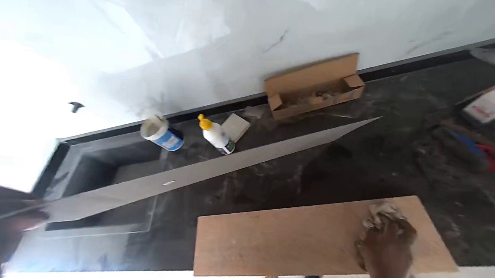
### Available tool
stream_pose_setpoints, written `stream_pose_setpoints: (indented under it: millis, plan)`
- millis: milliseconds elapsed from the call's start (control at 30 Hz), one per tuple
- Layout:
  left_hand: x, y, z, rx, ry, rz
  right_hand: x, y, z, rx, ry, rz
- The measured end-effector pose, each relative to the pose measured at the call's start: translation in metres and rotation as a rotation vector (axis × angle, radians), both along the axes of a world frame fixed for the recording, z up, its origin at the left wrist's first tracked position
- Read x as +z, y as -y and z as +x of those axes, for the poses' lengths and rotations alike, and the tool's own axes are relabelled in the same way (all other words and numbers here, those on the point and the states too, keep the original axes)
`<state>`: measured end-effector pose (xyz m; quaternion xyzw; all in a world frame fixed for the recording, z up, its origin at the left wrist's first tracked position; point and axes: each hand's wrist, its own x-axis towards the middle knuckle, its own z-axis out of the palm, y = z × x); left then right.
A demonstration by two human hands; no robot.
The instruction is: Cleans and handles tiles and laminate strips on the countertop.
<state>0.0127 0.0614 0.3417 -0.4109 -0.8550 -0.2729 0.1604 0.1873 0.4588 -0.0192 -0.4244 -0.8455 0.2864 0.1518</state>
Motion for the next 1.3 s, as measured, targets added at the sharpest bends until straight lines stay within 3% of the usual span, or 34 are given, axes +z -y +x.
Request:
stream_pose_setpoints:
  millis: [67,200,267,333,433,467,533,600,633,700,767,800,867,900,933,1000,1067,1200,1300]
  plan:
    - [-0.005,0.018,-0.005,0.020,0.047,-0.058,-0.004,0.066,-0.034,0.149,-0.069,-0.053]
    - [-0.010,0.023,-0.002,0.049,0.057,-0.099,-0.002,0.264,-0.111,0.627,-0.153,-0.326]
    - [-0.012,0.022,0.006,0.056,0.087,-0.093,-0.002,0.313,-0.129,0.865,-0.105,-0.396]
    - [-0.017,0.029,0.008,0.054,0.083,-0.125,0.000,0.301,-0.133,0.973,-0.172,-0.299]
    - [-0.032,0.057,0.011,0.051,0.078,-0.224,-0.002,0.186,-0.097,0.548,-0.485,-0.519]
    - [-0.036,0.066,0.012,0.082,0.077,-0.254,0.001,0.133,-0.076,0.372,-0.464,-0.431]
    - [-0.046,0.081,0.014,0.160,0.076,-0.257,0.002,0.043,-0.035,0.055,-0.197,-0.052]
    - [-0.060,0.095,0.014,0.200,0.056,-0.228,-0.006,0.013,-0.016,-0.160,-0.009,0.066]
    - [-0.067,0.100,0.012,0.204,0.047,-0.204,-0.012,0.030,-0.022,-0.170,-0.024,0.085]
    - [-0.075,0.103,0.009,0.201,0.037,-0.176,-0.022,0.122,-0.054,-0.036,-0.143,0.008]
    - [-0.078,0.106,0.006,0.196,0.025,-0.164,-0.029,0.262,-0.085,0.217,-0.303,-0.285]
    - [-0.077,0.106,0.006,0.191,0.025,-0.162,-0.029,0.333,-0.088,0.485,-0.328,-0.381]
    - [-0.075,0.104,0.009,0.193,0.039,-0.172,-0.017,0.432,-0.085,1.134,-0.252,-0.351]
    - [-0.073,0.102,0.009,0.194,0.041,-0.181,-0.004,0.458,-0.087,1.340,-0.259,-0.360]
    - [-0.070,0.101,0.008,0.193,0.043,-0.194,0.011,0.468,-0.087,1.412,-0.336,-0.374]
    - [-0.072,0.106,0.007,0.192,0.037,-0.196,0.042,0.445,-0.076,1.263,-0.582,-0.364]
    - [-0.080,0.112,0.006,0.176,0.033,-0.165,0.049,0.377,-0.069,0.944,-0.672,-0.189]
    - [-0.100,0.127,-0.002,0.132,0.027,-0.080,0.010,0.216,-0.052,0.354,-0.288,0.076]
    - [-0.113,0.133,-0.004,0.120,0.032,-0.050,-0.023,0.202,-0.040,0.315,-0.083,0.179]
